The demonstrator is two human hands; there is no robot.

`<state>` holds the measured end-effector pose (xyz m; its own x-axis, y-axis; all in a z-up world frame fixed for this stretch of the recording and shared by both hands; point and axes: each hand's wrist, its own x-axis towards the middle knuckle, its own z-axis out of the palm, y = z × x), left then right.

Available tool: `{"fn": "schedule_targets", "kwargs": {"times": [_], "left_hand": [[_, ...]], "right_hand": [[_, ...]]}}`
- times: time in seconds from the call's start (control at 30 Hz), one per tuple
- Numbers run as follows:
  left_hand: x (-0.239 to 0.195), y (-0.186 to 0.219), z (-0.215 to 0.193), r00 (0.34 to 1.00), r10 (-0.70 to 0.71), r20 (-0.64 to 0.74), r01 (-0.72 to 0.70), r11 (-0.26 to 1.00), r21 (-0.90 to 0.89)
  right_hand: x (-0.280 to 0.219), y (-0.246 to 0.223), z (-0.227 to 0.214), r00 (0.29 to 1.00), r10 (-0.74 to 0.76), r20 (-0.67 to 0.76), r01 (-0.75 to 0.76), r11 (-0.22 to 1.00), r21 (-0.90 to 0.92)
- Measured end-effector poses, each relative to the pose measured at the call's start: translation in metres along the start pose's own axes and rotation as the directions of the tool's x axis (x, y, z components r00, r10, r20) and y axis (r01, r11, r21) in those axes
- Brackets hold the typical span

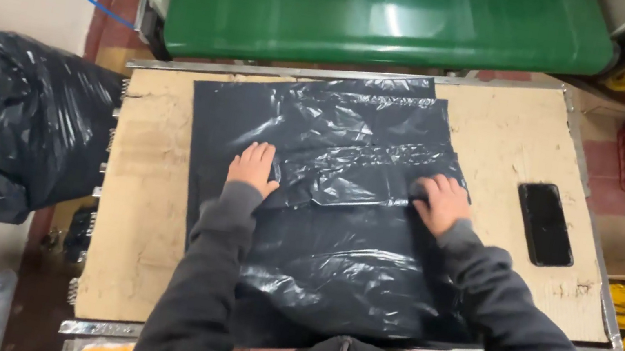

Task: Folding black plastic trash bags and inserting them into yellow branded packaging sleeves.

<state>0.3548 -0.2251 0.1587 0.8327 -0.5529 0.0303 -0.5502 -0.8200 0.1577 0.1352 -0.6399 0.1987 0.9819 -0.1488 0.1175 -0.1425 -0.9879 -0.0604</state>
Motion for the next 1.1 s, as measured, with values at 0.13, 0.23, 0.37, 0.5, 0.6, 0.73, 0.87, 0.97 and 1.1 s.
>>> {"fn": "schedule_targets", "kwargs": {"times": [0.13,0.23,0.37,0.5,0.6,0.73,0.87,0.97,1.1], "left_hand": [[0.072,-0.009,0.009,0.917,-0.085,0.39,0.05,0.994,0.099],[0.121,-0.013,-0.036,0.982,-0.097,0.16,0.069,0.983,0.169],[0.181,-0.026,-0.019,0.89,0.081,-0.448,0.082,0.939,0.333],[0.182,0.017,-0.028,0.84,-0.018,-0.542,0.201,0.939,0.28],[0.142,0.067,0.004,0.937,0.139,-0.322,-0.108,0.988,0.113],[0.101,0.059,0.03,1.0,0.024,-0.018,-0.023,0.999,0.032],[0.101,0.058,0.038,0.954,-0.157,-0.256,0.189,0.976,0.107],[0.099,0.08,0.038,0.917,0.092,-0.389,0.015,0.964,0.265],[0.064,0.04,0.078,0.936,0.241,-0.256,-0.244,0.97,0.021]], "right_hand": [[0.045,0.034,0.037,0.996,-0.049,0.08,0.049,0.999,-0.008],[0.072,0.035,0.013,0.933,-0.08,-0.35,0.073,0.997,-0.033],[0.061,-0.056,-0.022,0.927,-0.306,-0.218,0.326,0.943,0.064],[0.077,-0.061,0.035,0.737,-0.597,-0.318,0.641,0.766,0.049],[0.136,-0.027,0.028,0.83,-0.508,-0.231,0.528,0.849,0.027],[0.19,0.068,0.07,0.96,0.026,-0.279,-0.011,0.999,0.053],[0.242,0.129,0.152,0.871,0.481,0.103,-0.479,0.782,0.399],[0.27,0.131,0.171,0.806,0.472,0.357,-0.582,0.744,0.329],[0.262,0.124,0.158,0.825,0.475,0.305,-0.564,0.669,0.484]]}}
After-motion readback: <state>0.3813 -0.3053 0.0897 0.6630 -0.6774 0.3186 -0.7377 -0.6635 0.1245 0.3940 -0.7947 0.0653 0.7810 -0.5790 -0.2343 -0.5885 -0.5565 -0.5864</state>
